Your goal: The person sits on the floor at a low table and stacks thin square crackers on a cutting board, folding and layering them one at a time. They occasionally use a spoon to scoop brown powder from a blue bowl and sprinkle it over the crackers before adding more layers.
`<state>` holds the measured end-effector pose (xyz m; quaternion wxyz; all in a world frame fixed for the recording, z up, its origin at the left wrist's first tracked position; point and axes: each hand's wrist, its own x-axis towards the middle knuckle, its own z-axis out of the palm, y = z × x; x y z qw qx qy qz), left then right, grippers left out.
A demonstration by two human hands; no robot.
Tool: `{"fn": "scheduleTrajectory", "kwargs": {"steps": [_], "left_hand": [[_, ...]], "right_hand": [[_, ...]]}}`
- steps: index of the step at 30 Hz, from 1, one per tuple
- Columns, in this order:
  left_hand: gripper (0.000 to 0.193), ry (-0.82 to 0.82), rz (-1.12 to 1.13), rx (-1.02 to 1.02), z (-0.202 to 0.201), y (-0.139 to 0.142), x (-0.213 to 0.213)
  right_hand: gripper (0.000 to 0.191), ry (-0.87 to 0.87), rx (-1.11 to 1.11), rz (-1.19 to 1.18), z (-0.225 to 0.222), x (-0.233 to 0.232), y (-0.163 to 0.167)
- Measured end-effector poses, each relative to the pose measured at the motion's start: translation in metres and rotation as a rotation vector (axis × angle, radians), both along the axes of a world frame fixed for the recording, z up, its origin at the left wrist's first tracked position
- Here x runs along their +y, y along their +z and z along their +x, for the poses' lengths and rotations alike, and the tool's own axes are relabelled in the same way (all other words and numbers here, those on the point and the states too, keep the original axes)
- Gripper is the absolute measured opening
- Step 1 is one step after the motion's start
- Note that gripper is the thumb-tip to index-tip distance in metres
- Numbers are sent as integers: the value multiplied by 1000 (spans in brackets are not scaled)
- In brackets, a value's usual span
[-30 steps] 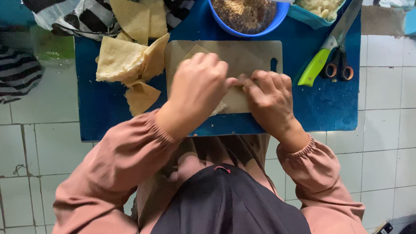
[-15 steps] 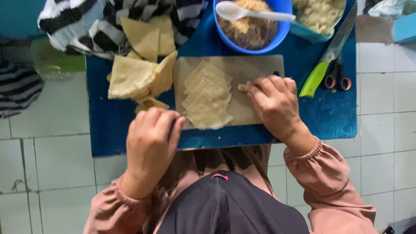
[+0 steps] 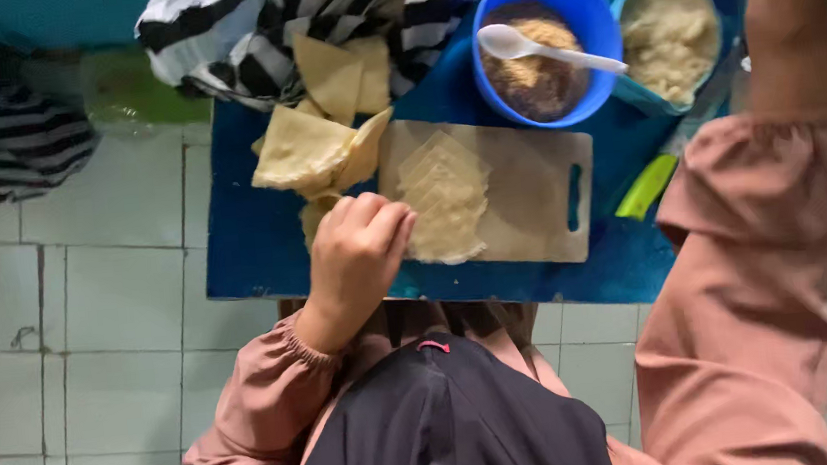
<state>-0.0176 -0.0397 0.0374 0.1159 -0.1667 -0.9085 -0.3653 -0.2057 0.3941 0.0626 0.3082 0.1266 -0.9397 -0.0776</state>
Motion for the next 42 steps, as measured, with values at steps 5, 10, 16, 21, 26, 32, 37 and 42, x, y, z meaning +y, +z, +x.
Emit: {"fn": "scheduleTrajectory", "kwargs": {"steps": [5,10,16,21,26,32,37,42], "left_hand": [[10,13,-6,-37,-17,-13,5],[15,12,-87,-102,-22,-26,10],[16,57,-184,-58,-12,-32,17],[16,95,-233,7,-6,-31,22],[11,77,-323,83,-2,-28,22],[24,72,-348,122,21,-14,36],[23,-28,-232,21,31,-24,90],[23,-49,-216,7,24,-38,115]], "right_hand": [[18,455,-278,-204,101,-89,22],[37,799,-803,-156,167,-187,5],[33,858,-638,66,179,-180,-5],[22,713,-610,172,188,-150,-2],[20,496,-655,119,214,-119,-5],[31,292,-490,-338,223,-104,-5],[17,258,-193,-515,151,-105,-10],[20,251,-355,-666,86,-99,-25]]}}
